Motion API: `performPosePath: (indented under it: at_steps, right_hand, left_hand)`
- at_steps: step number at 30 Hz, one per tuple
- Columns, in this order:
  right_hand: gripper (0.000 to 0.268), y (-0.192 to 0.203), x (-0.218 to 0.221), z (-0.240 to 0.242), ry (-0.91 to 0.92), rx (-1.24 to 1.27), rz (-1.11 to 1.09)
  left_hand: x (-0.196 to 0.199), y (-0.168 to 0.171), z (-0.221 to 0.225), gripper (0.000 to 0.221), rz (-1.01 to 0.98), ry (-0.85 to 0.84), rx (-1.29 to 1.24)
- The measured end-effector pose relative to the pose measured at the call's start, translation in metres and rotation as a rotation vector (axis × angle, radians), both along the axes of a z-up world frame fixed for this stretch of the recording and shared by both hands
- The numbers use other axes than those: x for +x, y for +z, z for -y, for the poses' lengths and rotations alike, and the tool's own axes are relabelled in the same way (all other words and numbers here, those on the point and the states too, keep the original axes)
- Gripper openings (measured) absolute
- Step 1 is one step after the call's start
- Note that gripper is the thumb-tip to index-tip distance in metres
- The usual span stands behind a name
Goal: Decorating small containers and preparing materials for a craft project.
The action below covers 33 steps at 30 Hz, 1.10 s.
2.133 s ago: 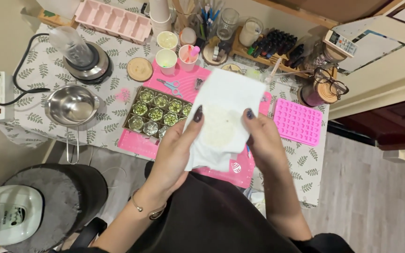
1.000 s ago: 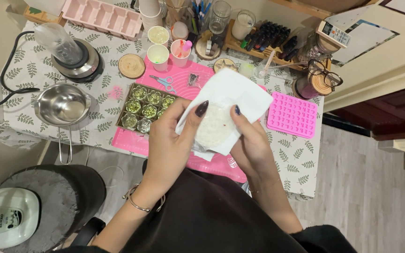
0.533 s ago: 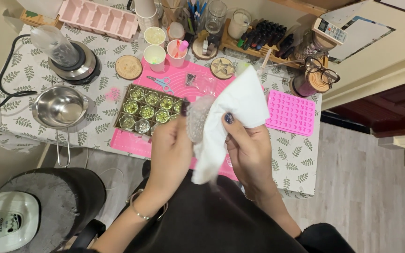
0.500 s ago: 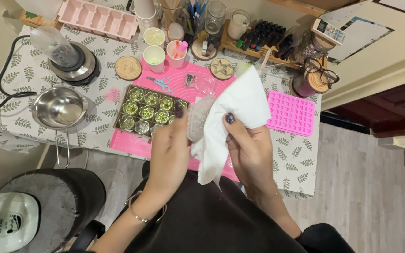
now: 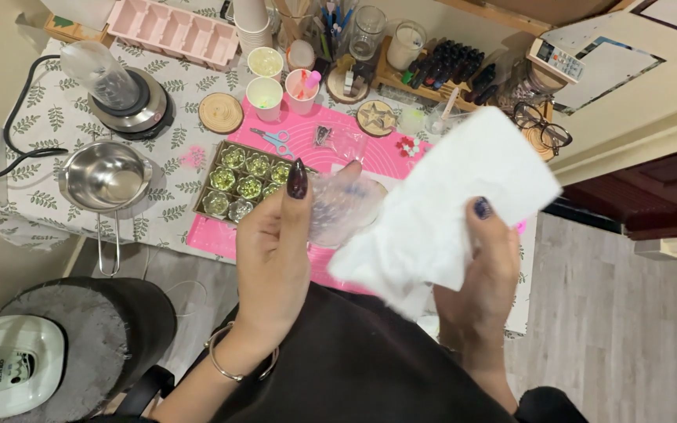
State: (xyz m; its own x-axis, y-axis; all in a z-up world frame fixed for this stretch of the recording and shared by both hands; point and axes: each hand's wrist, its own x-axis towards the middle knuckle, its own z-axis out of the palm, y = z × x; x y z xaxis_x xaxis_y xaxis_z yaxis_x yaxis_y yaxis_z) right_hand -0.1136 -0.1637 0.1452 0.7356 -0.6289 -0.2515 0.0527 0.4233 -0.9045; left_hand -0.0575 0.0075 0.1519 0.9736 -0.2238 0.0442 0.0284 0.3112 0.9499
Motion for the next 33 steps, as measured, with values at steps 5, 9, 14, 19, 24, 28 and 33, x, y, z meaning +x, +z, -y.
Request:
performPosePath:
  at_steps: [5,9,14,19,24,28,33]
  right_hand:
    - [0.052,0.012,0.0,-0.012,0.021,-0.087,0.114]
    - [0.044,-0.013,-0.007,-0.015,0.129,-0.064,0.124]
    - [0.037,-0.014,-0.015,-0.026,0.26,-0.058,0.167]
    - [0.037,-0.009,-0.018,-0.021,0.295,-0.124,0.123]
    - [0.046,0.004,-0.01,-0.027,0.353,0.087,0.125]
    - [0.048,0.001,-0.006,-0.023,0.333,0.021,-0.059]
    - [0.048,-0.003,-0.007,-0.021,0.388,0.058,-0.072]
  left_hand:
    - [0.002,-0.002,0.003,0.039,-0.051,-0.043,-0.211]
    - [-0.005,-0.018,0.008,0.039,0.097,0.025,-0.052]
    - [-0.014,-0.017,0.008,0.037,-0.008,0.053,0.12]
    - [-0.01,0.0,0.006,0.045,0.176,-0.015,0.007]
    - [-0.007,-0.005,0.004,0.066,-0.08,-0.427,-0.418]
    - [-0.007,-0.008,0.008,0.071,-0.018,-0.373,-0.435]
    - [-0.003,0.011,0.009,0.082,0.26,-0.254,-0.159]
